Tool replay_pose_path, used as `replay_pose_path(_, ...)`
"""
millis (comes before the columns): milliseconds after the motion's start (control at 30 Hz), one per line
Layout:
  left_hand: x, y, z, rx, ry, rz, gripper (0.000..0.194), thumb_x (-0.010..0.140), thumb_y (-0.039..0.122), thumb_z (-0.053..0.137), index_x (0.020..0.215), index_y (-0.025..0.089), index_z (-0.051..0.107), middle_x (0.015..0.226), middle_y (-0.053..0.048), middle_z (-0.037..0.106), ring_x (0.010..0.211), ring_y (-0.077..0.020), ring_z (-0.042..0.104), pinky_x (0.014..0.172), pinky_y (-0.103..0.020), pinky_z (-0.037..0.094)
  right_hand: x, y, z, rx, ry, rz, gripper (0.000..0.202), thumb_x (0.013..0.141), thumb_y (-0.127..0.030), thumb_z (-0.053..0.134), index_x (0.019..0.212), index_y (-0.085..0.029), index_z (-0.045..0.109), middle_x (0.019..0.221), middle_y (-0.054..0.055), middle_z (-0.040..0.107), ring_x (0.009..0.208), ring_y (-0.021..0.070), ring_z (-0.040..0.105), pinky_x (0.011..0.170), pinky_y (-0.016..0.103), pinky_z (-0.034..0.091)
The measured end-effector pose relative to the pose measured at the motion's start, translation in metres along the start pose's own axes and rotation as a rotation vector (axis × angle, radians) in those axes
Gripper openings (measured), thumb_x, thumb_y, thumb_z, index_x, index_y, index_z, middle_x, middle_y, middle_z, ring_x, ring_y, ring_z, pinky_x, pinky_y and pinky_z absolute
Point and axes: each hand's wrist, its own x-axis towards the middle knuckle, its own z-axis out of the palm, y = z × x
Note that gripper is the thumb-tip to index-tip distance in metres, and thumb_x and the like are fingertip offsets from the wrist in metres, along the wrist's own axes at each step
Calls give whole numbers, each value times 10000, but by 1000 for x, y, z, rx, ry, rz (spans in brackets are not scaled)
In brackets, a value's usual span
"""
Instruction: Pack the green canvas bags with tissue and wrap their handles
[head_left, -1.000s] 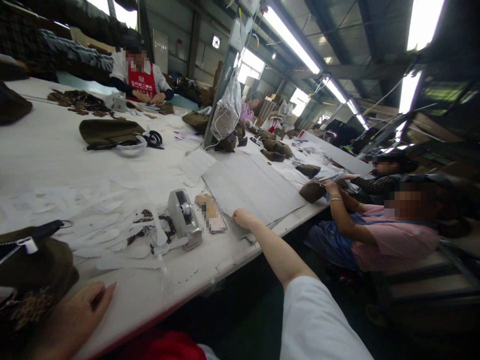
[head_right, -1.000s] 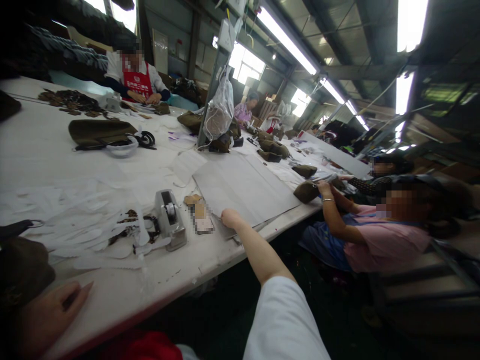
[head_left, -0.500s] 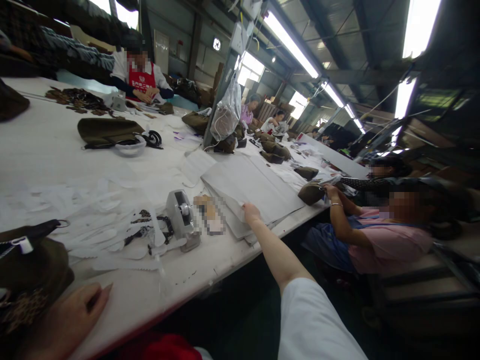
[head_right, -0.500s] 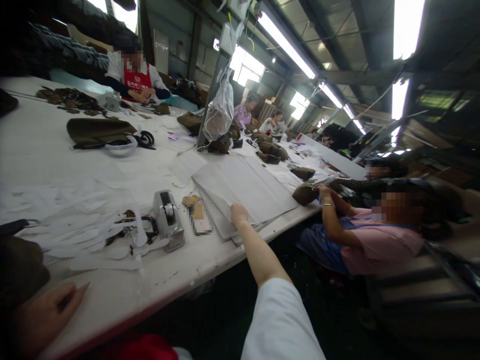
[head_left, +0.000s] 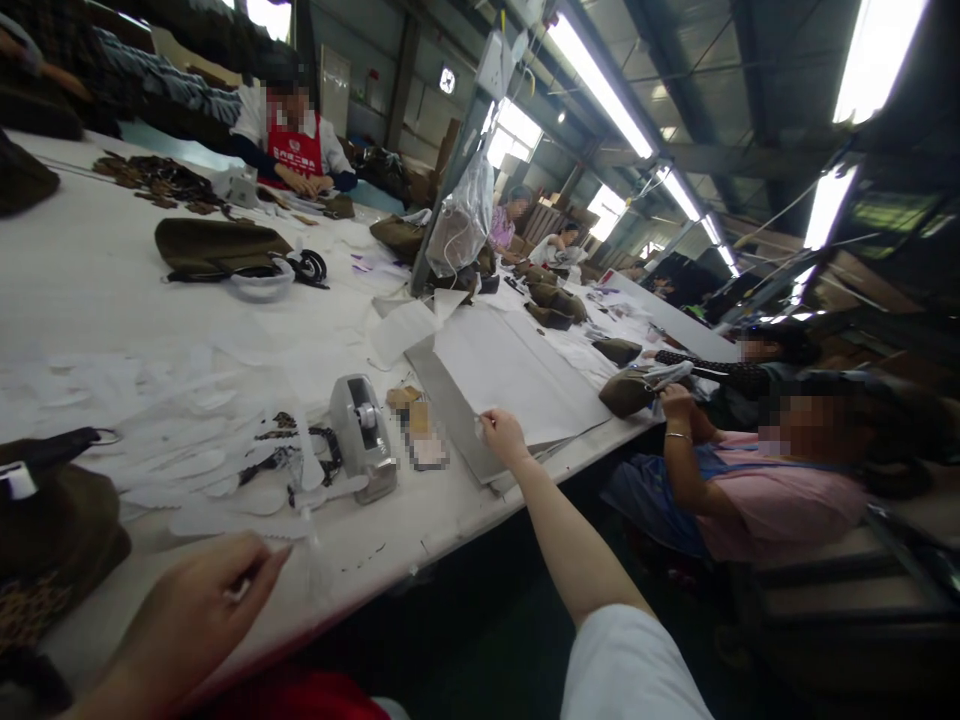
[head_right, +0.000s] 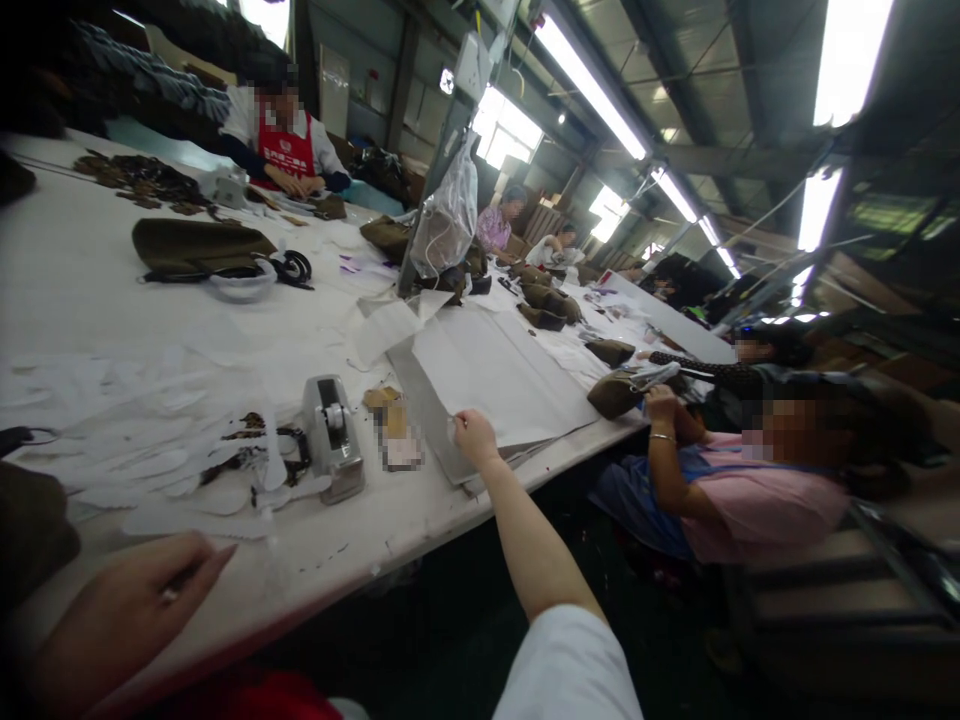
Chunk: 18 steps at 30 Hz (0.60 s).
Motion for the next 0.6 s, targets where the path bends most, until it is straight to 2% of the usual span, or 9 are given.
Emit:
replay_pose_path(67,26,50,1,-145,-80,75,386,902,487,426,685,228,612,681,-25,639,654,-195,576,658,-319,415,-7,-9,2,63,24,-53,235,971,-235,465,970,-163,689,1071,110,681,1036,182,590,952,277,407)
replay_pose_path(133,55,94,13,-285,-155,123,349,911,442,420,785,220,659,771,-42,682,735,-207,609,693,-319,433,-11,-13,2,132,35,-82,208,935,-220,492,919,-159,691,1026,111,686,995,191,594,924,277,407)
replay_pose_path(200,82,128,36,-377,-215,159,318,907,411,444,869,204,683,871,-69,706,808,-217,625,753,-326,443,-14,-15,2,210,35,-96,180,895,-211,520,863,-151,687,930,101,691,901,189,605,860,277,430)
replay_pose_path(267,104,153,64,-477,-296,81,293,876,392,497,953,179,683,970,-97,709,858,-225,633,765,-322,452,-18,-16,0,298,18,-106,187,883,-239,523,832,-149,680,780,65,675,763,171,602,751,263,454)
replay_pose_path(333,120,170,91,-502,-311,10,385,856,450,525,1017,129,662,1008,-141,702,834,-241,642,739,-335,458,-27,-19,-1,387,-25,-118,242,900,-305,496,841,-152,675,617,14,611,607,147,564,615,242,447)
replay_pose_path(433,133,183,118,-535,-321,-37,432,829,525,552,923,118,663,879,-122,706,752,-238,637,660,-319,436,-43,-25,-4,487,-101,-133,311,914,-388,463,887,-160,672,502,-40,521,457,117,476,483,223,397)
replay_pose_path(533,139,184,128,-559,-339,-53,299,809,436,584,706,162,647,665,-45,662,641,-201,600,592,-291,381,-55,-28,-8,585,-146,-140,288,883,-415,517,880,-172,671,510,-47,522,436,104,455,461,219,385)
replay_pose_path(600,140,181,130,-563,-346,-87,294,802,414,589,641,172,638,595,-26,639,591,-189,582,563,-286,354,-58,-28,-12,648,-133,-132,259,856,-416,561,850,-180,668,531,-41,540,451,106,470,474,223,393)
